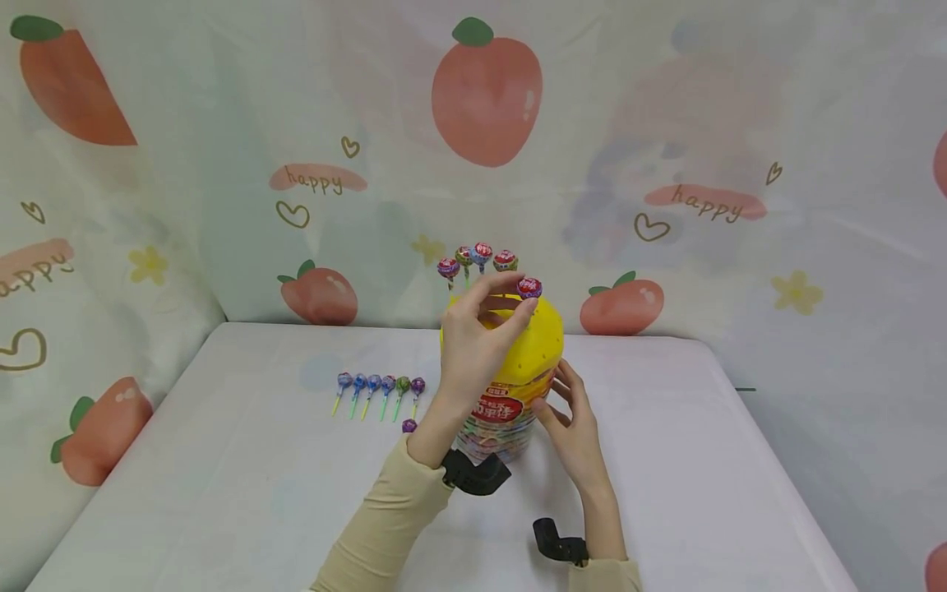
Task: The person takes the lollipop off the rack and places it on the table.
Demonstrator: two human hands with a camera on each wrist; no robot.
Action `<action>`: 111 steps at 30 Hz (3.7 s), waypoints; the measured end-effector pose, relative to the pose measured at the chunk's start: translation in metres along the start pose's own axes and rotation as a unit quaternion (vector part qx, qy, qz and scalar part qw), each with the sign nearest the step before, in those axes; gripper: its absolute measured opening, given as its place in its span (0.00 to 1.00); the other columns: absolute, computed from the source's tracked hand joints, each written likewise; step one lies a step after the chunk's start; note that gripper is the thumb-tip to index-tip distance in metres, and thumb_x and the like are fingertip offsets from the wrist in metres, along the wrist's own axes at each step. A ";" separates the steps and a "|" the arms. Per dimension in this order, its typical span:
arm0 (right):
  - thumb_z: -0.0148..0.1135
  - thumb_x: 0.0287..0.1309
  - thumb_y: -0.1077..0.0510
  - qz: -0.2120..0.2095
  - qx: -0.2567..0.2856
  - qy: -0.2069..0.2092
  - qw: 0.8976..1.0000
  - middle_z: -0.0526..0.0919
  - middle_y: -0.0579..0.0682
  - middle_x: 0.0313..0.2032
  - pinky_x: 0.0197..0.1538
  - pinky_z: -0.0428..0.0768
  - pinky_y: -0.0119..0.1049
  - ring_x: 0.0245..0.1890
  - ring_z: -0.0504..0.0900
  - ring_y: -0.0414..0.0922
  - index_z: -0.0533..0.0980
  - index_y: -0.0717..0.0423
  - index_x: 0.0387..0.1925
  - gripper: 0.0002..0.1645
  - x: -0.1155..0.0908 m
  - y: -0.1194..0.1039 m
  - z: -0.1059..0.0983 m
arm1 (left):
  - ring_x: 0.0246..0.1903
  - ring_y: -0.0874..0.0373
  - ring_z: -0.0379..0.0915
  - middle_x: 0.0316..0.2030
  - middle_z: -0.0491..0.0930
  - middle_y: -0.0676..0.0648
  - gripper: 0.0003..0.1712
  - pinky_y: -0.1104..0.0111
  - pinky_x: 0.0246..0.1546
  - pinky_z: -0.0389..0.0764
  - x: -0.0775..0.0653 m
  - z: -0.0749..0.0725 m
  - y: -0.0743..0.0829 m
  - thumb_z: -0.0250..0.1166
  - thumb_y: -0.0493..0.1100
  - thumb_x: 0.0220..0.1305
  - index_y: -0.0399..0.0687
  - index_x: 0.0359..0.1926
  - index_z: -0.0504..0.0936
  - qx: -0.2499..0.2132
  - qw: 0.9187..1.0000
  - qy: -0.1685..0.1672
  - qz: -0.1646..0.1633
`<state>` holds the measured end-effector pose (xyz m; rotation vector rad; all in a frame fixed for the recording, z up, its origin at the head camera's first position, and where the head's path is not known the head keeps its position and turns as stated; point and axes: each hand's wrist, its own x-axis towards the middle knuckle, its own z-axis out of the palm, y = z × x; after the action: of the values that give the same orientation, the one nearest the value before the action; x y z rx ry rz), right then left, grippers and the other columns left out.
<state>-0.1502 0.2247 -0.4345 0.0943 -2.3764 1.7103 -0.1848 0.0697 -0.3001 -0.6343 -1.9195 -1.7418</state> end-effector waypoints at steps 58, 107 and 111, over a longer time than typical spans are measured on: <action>0.56 0.66 0.58 -0.019 0.006 0.002 1.000 0.57 0.56 0.70 0.63 0.62 0.69 0.69 0.59 0.57 0.50 0.47 0.74 0.40 0.003 0.003 0.001 | 0.30 0.59 0.78 0.37 0.84 0.48 0.15 0.76 0.30 0.74 -0.088 -0.080 -0.052 0.71 0.43 0.56 0.49 0.46 0.84 0.099 0.983 0.066 -0.137; 0.56 0.66 0.58 -0.017 -0.003 0.004 1.000 0.56 0.58 0.70 0.63 0.61 0.70 0.69 0.58 0.59 0.49 0.49 0.74 0.41 0.003 0.002 0.001 | 0.26 0.56 0.77 0.27 0.85 0.47 0.11 0.69 0.26 0.70 -0.130 -0.127 -0.164 0.72 0.46 0.52 0.44 0.35 0.86 0.294 0.890 0.005 -0.349; 0.56 0.66 0.58 -0.015 -0.002 0.004 1.000 0.56 0.58 0.70 0.63 0.61 0.70 0.69 0.58 0.59 0.48 0.49 0.74 0.41 0.003 0.002 0.001 | 0.26 0.56 0.77 0.27 0.84 0.47 0.11 0.69 0.26 0.70 -0.129 -0.126 -0.164 0.72 0.46 0.52 0.44 0.35 0.86 0.298 0.887 0.008 -0.353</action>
<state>-0.1534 0.2247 -0.4357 0.1232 -2.3612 1.6886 -0.1811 -0.0737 -0.4973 0.3539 -2.6937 -1.3300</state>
